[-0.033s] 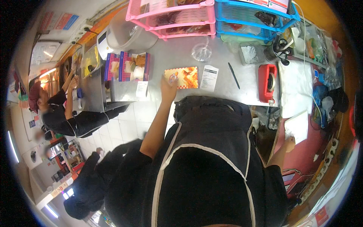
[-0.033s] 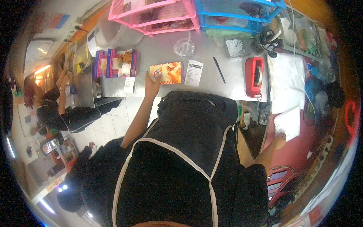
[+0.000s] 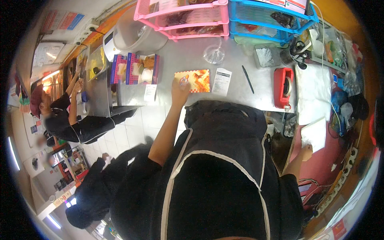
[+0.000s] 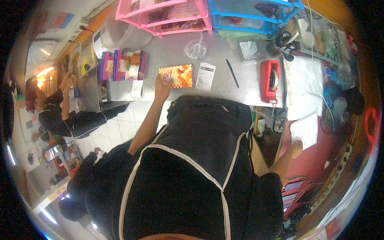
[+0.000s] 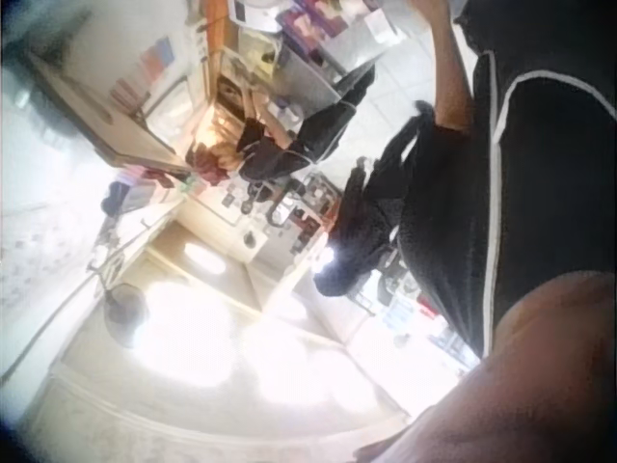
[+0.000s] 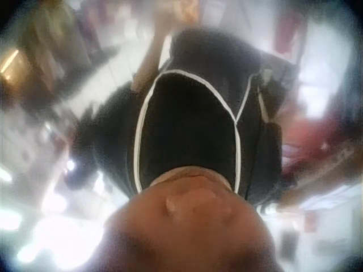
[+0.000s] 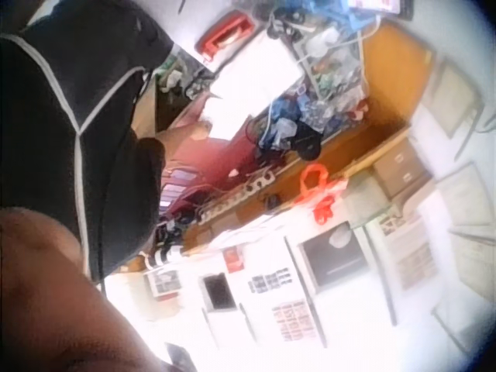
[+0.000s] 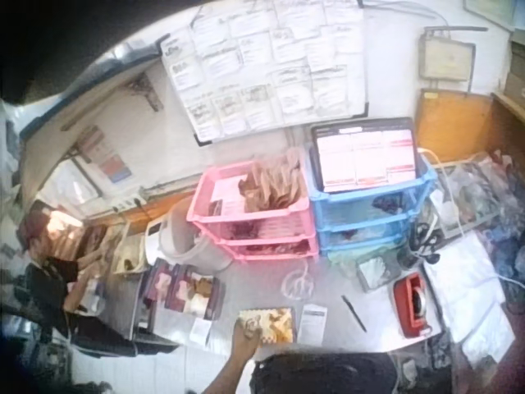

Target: The person packages food items into plastic bags and boxes, using a stapler to seal the packages. They handle various food items, including bread and snacks, and place them into different containers. The person also writes on a piece of paper and interacts with another person in the background.

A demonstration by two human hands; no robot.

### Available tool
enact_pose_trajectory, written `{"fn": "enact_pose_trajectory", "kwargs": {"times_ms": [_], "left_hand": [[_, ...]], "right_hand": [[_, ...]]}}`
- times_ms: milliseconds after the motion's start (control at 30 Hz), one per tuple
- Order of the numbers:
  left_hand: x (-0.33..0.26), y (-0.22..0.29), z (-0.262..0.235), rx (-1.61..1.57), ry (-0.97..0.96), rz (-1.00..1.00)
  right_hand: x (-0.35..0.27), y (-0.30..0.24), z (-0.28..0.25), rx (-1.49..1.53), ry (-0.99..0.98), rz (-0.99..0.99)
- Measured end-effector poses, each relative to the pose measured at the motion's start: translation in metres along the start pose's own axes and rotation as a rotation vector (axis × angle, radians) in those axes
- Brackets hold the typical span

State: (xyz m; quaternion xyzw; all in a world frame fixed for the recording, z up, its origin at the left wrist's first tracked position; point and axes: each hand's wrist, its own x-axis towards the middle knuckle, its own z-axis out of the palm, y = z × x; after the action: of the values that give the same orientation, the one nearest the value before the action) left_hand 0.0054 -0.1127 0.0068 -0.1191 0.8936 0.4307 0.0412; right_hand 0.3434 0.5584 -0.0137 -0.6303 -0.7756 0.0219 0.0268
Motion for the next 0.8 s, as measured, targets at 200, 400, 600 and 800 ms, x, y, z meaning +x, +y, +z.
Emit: {"fn": "enact_pose_trajectory", "kwargs": {"times_ms": [200,400,600,800], "left_hand": [[0.000,0.000,0.000,0.217,-0.033,0.279],[-0.034,0.067,0.003,0.106,-0.236,0.149],[-0.101,0.225,0.021,-0.911,-1.267,0.056],[-0.090,0.232,-0.025,-0.618,-0.907,0.138]], "right_hand": [[0.065,0.013,-0.076,-0.112,0.170,-0.325],[0.035,-0.069,-0.219,0.746,0.464,-0.203],[-0.252,-0.254,-0.206,1.029,-0.697,-0.405],[-0.294,-0.312,-0.231,0.947,-0.473,-1.037]]}}
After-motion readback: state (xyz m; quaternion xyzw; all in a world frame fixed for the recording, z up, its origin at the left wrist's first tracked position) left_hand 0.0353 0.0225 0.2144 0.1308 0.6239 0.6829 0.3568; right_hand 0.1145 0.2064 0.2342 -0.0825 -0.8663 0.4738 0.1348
